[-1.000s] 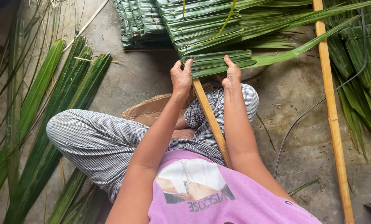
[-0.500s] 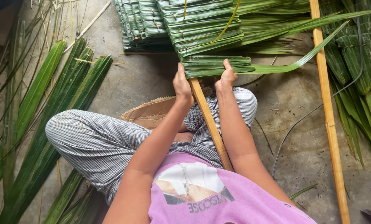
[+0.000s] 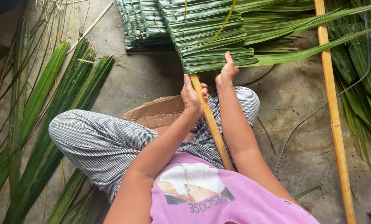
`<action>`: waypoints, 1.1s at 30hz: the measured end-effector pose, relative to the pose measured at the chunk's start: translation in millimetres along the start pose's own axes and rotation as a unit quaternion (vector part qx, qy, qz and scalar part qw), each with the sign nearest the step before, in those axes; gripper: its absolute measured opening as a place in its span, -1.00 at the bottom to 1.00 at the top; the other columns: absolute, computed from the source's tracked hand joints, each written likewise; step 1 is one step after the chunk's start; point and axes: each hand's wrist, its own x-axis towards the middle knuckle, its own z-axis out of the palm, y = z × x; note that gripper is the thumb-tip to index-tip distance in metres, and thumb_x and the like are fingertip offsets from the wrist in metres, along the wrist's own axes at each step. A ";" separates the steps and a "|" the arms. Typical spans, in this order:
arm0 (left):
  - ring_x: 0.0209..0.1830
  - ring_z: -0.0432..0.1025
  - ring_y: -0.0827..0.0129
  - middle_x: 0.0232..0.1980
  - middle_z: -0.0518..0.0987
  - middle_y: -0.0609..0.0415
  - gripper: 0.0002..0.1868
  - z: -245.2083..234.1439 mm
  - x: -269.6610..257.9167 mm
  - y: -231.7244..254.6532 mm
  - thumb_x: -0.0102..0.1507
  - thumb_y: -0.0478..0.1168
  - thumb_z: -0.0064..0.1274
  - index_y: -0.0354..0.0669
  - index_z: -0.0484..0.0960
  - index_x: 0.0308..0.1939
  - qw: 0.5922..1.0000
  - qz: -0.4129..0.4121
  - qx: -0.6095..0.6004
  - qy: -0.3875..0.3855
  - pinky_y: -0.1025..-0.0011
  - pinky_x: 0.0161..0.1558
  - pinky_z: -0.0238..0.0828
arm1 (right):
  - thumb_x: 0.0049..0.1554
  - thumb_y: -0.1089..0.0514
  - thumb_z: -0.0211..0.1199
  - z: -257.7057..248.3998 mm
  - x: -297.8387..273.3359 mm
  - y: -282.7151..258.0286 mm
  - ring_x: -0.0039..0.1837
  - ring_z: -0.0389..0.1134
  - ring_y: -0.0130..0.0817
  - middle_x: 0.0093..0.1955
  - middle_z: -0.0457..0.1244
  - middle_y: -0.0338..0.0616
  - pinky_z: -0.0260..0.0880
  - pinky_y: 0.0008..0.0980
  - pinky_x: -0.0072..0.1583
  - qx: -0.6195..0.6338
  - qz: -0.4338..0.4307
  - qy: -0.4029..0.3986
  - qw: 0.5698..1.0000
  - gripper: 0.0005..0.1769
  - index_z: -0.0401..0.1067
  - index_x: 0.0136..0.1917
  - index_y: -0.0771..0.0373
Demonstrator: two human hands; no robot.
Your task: The person weaves long palm leaves around wooden poles to create a thatch mat, inserting and folding new leaves one by one and securing them with a thin strip of material.
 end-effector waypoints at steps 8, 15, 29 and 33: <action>-0.74 0.29 0.37 -0.49 0.49 -0.11 -0.33 6.2 -4.2 3.4 0.42 0.37 -0.24 -0.20 0.49 0.09 1.000 0.001 0.009 0.000 0.51 -0.75 0.22 | -0.18 0.24 0.61 5.6 15.0 11.5 -0.25 0.48 0.02 -0.22 0.32 0.25 0.51 -0.07 -0.25 0.005 0.004 -0.009 1.000 -0.46 0.41 -0.06 0.57; -0.74 0.30 0.39 -0.49 0.49 -0.09 -0.33 8.0 -8.1 6.1 0.42 0.38 -0.26 -0.19 0.48 0.09 1.000 0.002 0.016 0.001 0.53 -0.75 0.23 | -0.20 0.20 0.65 11.3 13.8 11.3 -0.19 0.48 -0.03 -0.17 0.32 0.26 0.52 -0.10 -0.20 -0.007 -0.002 -0.011 1.000 -0.38 0.40 -0.01 0.59; -0.76 0.29 0.37 -0.51 0.50 -0.10 -0.32 7.1 -3.8 3.7 0.41 0.40 -0.25 -0.16 0.49 0.08 1.000 0.004 0.019 0.005 0.51 -0.76 0.23 | -0.17 0.21 0.63 17.3 -2.7 4.1 -0.18 0.48 -0.01 -0.15 0.32 0.26 0.54 -0.11 -0.18 0.005 -0.004 -0.022 1.000 -0.40 0.41 0.00 0.60; -0.75 0.32 0.35 -0.50 0.51 -0.12 -0.32 7.2 -6.5 6.6 0.40 0.41 -0.24 -0.14 0.51 0.07 1.000 -0.004 0.025 0.014 0.49 -0.75 0.27 | -0.17 0.21 0.63 13.3 4.7 8.3 -0.18 0.48 -0.01 -0.15 0.32 0.26 0.54 -0.11 -0.18 0.005 -0.003 -0.020 1.000 -0.40 0.40 0.00 0.59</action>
